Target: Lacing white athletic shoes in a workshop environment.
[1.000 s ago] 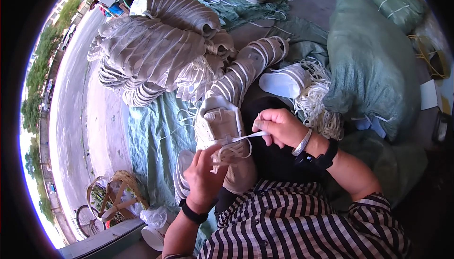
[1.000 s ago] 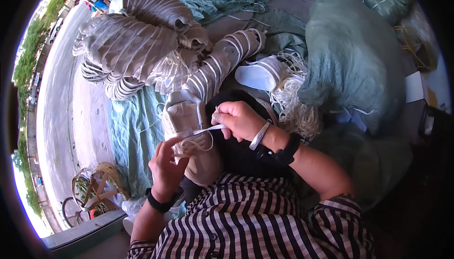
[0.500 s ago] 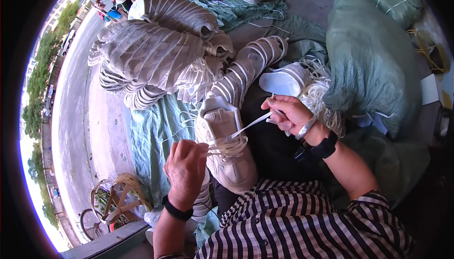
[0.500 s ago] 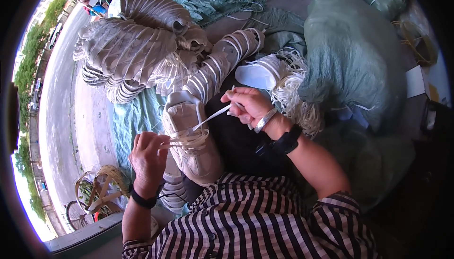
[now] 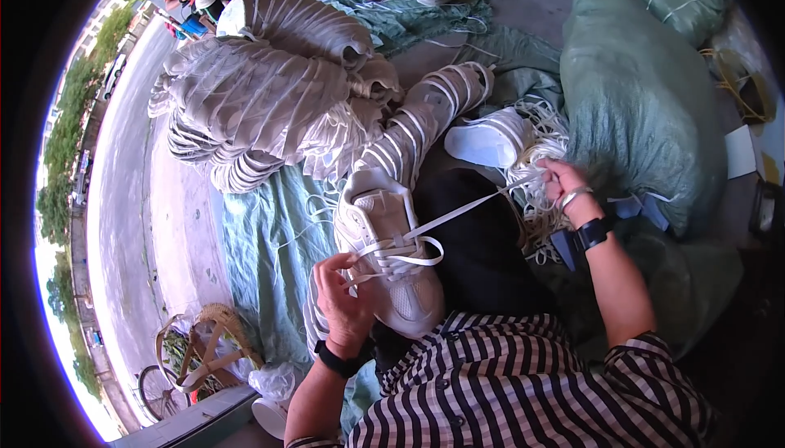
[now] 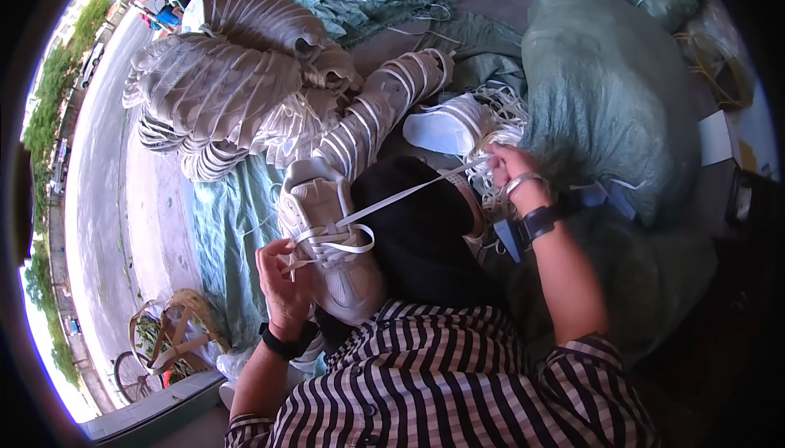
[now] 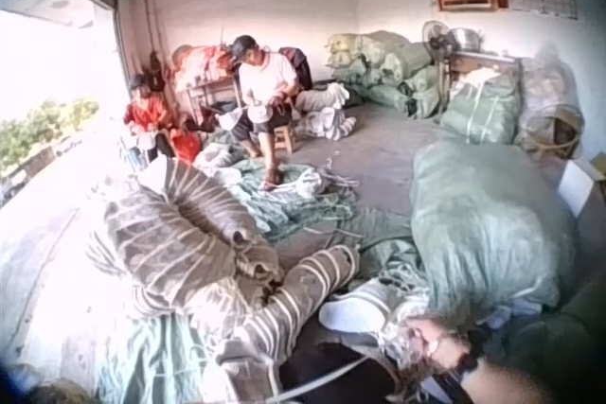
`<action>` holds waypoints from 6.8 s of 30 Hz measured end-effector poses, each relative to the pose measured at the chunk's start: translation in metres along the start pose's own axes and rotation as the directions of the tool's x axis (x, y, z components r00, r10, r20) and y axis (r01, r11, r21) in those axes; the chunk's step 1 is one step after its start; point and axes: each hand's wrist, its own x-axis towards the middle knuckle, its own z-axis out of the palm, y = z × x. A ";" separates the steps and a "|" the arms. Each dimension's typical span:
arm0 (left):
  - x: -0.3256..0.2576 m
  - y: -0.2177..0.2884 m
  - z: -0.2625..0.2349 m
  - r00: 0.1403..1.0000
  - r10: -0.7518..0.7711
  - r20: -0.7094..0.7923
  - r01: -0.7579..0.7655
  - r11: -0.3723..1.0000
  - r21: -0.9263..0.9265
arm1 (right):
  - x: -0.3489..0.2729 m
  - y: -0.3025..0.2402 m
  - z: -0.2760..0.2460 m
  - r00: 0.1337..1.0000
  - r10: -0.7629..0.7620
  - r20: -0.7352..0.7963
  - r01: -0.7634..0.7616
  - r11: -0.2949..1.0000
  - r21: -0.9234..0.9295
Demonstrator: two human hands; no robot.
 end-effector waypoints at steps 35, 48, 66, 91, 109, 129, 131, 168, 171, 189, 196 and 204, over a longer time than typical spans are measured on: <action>0.018 -0.082 -0.073 0.753 -0.635 0.171 0.622 0.603 -0.500 | -0.074 0.000 0.067 0.901 0.120 0.418 0.188 0.758 -0.625; 0.033 0.000 -0.009 0.994 -0.113 0.003 0.108 0.935 -0.338 | -0.087 0.044 0.145 0.450 -0.434 0.781 0.877 0.051 -0.477; 0.029 0.002 -0.024 0.844 -0.255 0.472 0.443 0.827 -0.346 | -0.109 0.046 0.176 0.406 -0.142 0.903 0.809 -0.404 -0.427; 0.085 0.044 -0.039 0.854 0.381 0.354 -0.495 0.804 0.330 | -0.087 0.023 0.178 -0.017 0.030 0.999 0.875 -0.483 0.029; 0.099 0.035 -0.045 0.611 0.351 0.710 -0.561 0.825 0.075 | -0.075 0.038 0.195 0.455 0.028 0.890 0.861 -0.271 -0.431; 0.070 0.041 -0.004 0.738 0.285 0.611 -0.429 0.898 0.100 | -0.108 -0.055 0.215 0.591 0.100 0.800 0.318 0.883 -0.346; 0.068 0.041 -0.001 0.751 0.287 0.594 -0.423 0.900 0.101 | -0.124 -0.080 0.217 0.574 -0.087 0.814 0.241 0.968 -0.066; 0.085 0.006 -0.054 0.808 0.303 0.505 -0.322 0.945 -0.052 | -0.100 0.061 0.232 0.301 0.052 0.952 0.945 -0.147 -0.291; 0.082 0.012 -0.054 0.816 0.268 0.512 -0.271 0.960 -0.070 | -0.104 0.046 0.231 0.327 -0.055 0.943 0.918 -0.219 -0.331; 0.069 0.032 -0.026 0.894 0.266 0.362 -0.292 0.956 0.018 | -0.090 -0.011 0.188 0.360 0.406 0.840 -0.359 0.891 -0.277; 0.072 0.034 -0.024 0.875 0.263 0.406 -0.294 0.956 0.015 | -0.095 -0.015 0.177 0.301 0.383 0.874 -0.433 0.871 -0.233; 0.075 0.032 -0.036 0.820 0.325 0.471 -0.319 0.943 -0.095 | -0.088 -0.009 0.180 0.107 0.360 0.927 -0.501 0.825 -0.262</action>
